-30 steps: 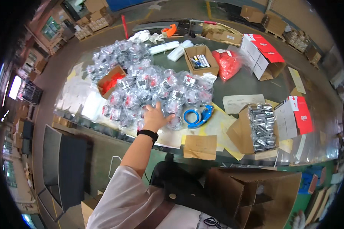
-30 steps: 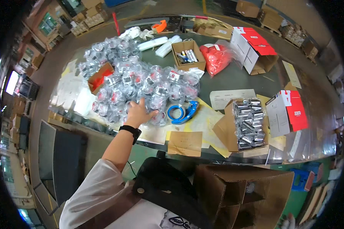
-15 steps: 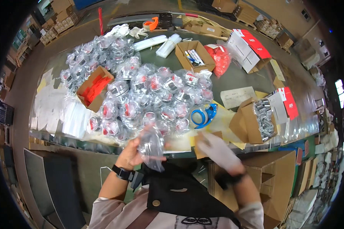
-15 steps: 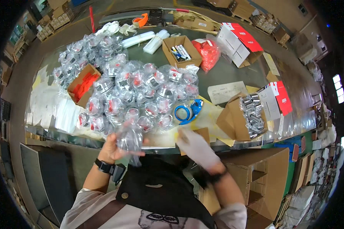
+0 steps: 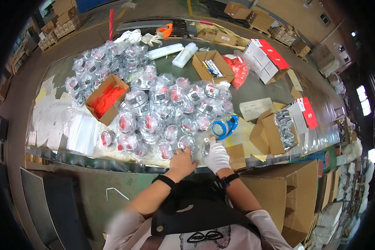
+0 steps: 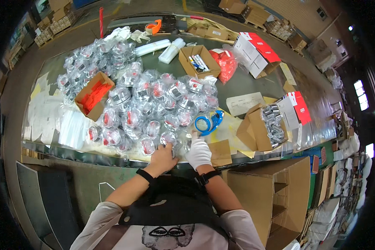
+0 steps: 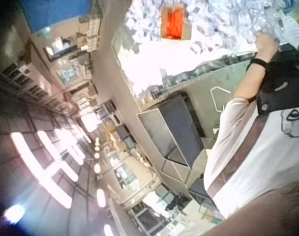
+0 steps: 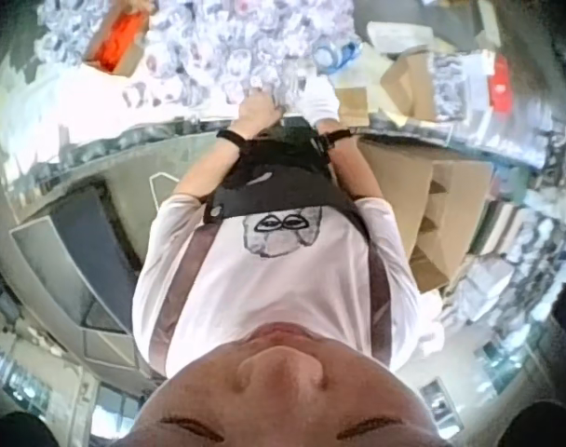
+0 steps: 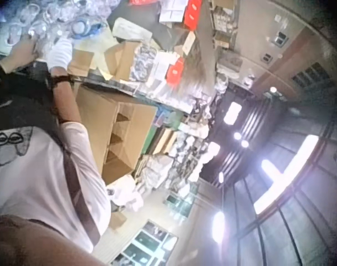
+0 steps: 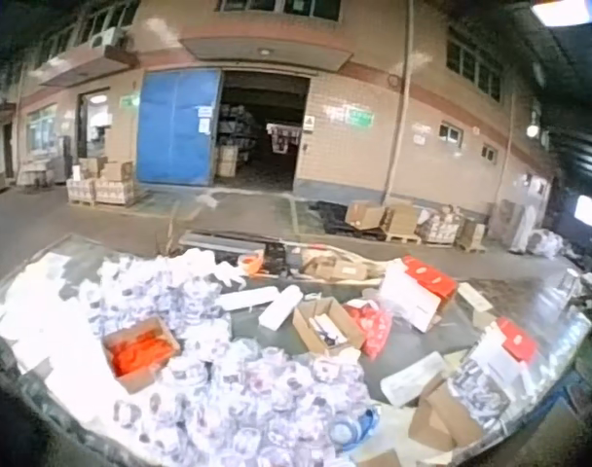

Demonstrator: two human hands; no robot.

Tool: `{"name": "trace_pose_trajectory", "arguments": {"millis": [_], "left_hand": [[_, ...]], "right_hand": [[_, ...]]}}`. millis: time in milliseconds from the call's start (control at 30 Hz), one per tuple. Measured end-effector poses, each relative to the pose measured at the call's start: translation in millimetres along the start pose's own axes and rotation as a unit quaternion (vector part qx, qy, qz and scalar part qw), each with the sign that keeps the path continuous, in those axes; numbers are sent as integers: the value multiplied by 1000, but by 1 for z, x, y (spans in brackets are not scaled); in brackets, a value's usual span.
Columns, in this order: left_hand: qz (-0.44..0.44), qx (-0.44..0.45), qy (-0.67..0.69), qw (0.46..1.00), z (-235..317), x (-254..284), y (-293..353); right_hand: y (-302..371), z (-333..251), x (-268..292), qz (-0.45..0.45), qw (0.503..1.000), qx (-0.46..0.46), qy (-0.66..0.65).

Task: The person assembles a cardboard box and packs it with small, individually wrapped items. They pick up the items from a table and place them into the compartments of the box, repeating the process until the box is filled.

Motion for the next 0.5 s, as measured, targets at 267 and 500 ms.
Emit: {"name": "trace_pose_trajectory", "arguments": {"millis": [267, 500], "left_hand": [[29, -20, -22, 999, -3, 6, 1], [137, -120, 52, 982, -24, -26, -22]], "right_hand": [[-15, -30, 50, 84, 987, 72, -115], [-26, 14, 56, -23, 972, 46, -228]]}}
Point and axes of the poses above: each hand's wrist, its own y-axis away from the middle knuckle, its own x-axis out of the back of the hand, z = x × y, the point moved 4 cm from there along -y, towards the middle knuckle, and after that the axes turned 2 degrees about z, right-handed, at the moved point
